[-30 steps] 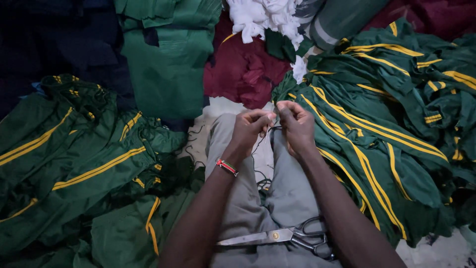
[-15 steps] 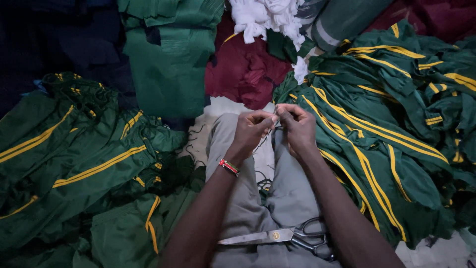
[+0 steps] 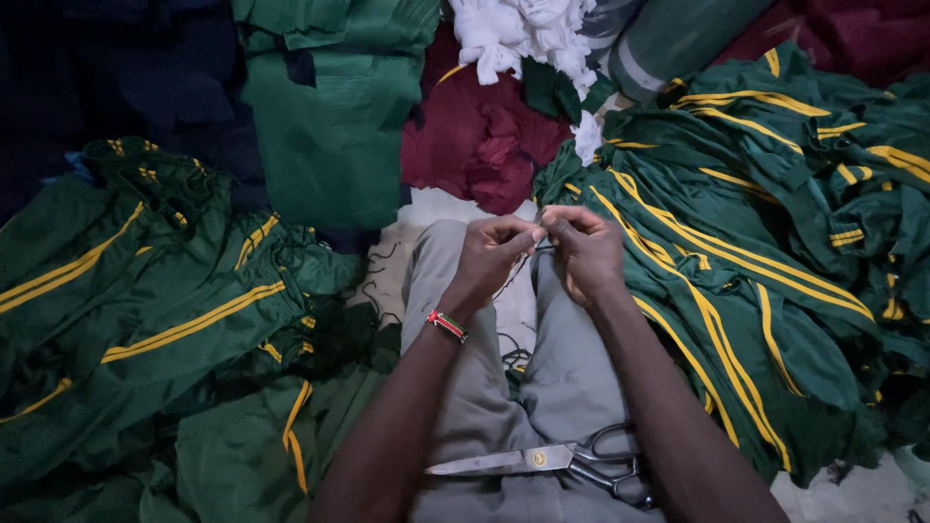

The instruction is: Trimming loose threads from green and yellow garments using scissors

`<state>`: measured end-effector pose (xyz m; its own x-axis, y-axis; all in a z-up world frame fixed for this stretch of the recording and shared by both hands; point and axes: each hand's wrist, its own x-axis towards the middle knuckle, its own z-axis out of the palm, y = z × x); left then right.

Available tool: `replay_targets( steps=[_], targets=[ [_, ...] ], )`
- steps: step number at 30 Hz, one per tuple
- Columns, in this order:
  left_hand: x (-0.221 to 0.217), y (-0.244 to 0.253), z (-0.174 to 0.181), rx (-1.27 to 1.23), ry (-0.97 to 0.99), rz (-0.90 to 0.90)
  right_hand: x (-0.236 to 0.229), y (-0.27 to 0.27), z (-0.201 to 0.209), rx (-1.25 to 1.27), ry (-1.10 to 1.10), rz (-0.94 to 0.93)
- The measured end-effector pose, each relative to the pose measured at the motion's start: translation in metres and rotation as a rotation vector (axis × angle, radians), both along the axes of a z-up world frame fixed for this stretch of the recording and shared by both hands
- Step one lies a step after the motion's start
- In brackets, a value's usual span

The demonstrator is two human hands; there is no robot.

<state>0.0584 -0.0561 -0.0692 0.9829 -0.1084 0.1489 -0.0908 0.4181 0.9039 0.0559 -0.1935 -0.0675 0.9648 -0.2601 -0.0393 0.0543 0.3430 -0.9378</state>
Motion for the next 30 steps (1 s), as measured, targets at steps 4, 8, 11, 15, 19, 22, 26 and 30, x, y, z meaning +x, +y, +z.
replay_targets(
  steps=[4,8,11,15,19,22,26,30],
  targets=[
    [0.002,0.003,-0.001,0.046,-0.002,-0.002,-0.001,0.003,0.004,-0.030,-0.011,0.017],
    [-0.001,-0.003,0.000,-0.017,0.119,-0.036,-0.008,0.004,0.012,-0.273,-0.044,0.160],
    [-0.007,0.001,0.011,-0.147,0.223,-0.095,-0.014,0.008,0.032,-0.366,-0.064,0.254],
    [-0.001,-0.005,-0.008,-0.127,0.165,-0.031,-0.021,0.006,0.059,-0.559,-0.336,0.244],
    [0.002,-0.011,-0.013,-0.006,0.165,0.025,-0.026,0.002,0.095,-0.627,-0.369,0.158],
    [0.001,-0.013,-0.011,0.031,0.151,0.046,-0.028,-0.014,0.126,-0.461,-0.445,0.097],
    [0.001,-0.012,0.000,0.103,0.271,0.017,-0.042,-0.051,0.169,-0.207,-0.491,0.018],
    [-0.006,-0.008,0.007,0.071,0.272,-0.059,-0.051,-0.059,0.169,-1.251,-0.343,-0.239]
  ],
)
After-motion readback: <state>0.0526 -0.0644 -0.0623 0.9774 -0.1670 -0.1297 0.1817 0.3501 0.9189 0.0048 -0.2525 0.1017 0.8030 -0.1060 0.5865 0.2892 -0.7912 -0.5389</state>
